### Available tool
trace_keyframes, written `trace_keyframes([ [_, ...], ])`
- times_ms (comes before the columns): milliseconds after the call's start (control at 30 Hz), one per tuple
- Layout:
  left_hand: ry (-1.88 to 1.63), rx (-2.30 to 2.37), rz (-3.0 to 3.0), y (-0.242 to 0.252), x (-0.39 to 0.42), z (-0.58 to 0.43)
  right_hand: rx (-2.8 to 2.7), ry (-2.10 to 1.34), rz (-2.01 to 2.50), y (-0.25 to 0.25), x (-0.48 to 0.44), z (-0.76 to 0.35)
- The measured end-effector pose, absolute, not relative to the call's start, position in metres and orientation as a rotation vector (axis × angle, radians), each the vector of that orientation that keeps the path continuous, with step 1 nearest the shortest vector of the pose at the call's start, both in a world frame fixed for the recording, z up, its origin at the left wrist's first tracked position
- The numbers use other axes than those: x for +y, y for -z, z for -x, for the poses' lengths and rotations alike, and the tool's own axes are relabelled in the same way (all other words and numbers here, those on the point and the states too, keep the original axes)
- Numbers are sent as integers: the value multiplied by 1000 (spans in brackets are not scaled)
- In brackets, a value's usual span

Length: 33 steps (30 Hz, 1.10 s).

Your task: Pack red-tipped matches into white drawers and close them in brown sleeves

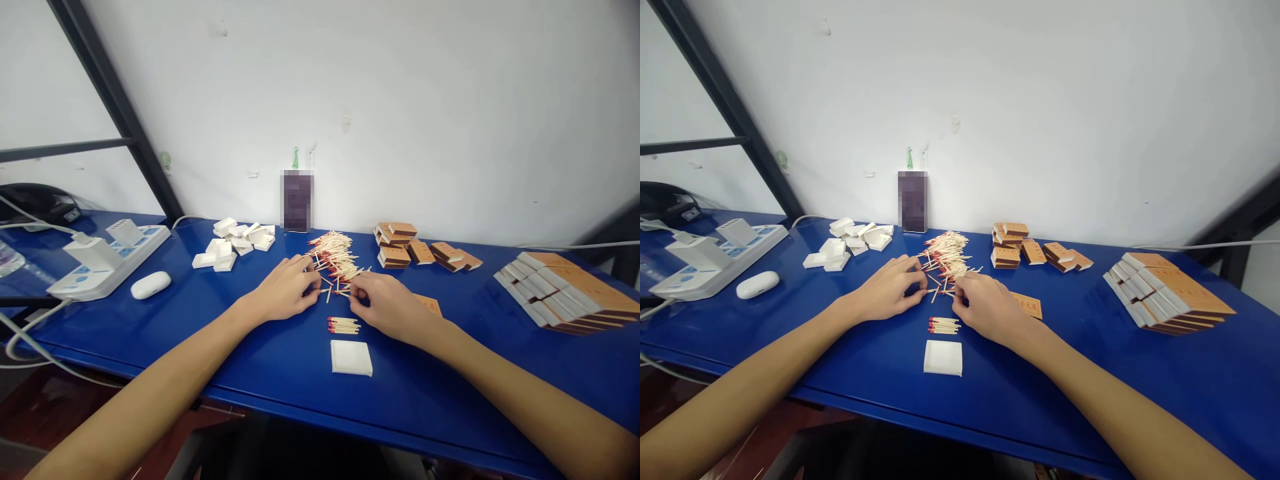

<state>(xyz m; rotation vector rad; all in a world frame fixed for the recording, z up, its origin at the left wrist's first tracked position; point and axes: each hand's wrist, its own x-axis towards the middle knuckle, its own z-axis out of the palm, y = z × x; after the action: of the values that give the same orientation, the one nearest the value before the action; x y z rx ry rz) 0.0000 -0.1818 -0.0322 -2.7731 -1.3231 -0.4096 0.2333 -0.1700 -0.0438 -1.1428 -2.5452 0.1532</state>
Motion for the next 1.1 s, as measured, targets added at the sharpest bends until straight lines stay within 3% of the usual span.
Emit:
trace_keyframes([
  [1100, 452, -1260, 2979, 36, -180, -6, -2435, -192, 1204, 45, -174, -234],
])
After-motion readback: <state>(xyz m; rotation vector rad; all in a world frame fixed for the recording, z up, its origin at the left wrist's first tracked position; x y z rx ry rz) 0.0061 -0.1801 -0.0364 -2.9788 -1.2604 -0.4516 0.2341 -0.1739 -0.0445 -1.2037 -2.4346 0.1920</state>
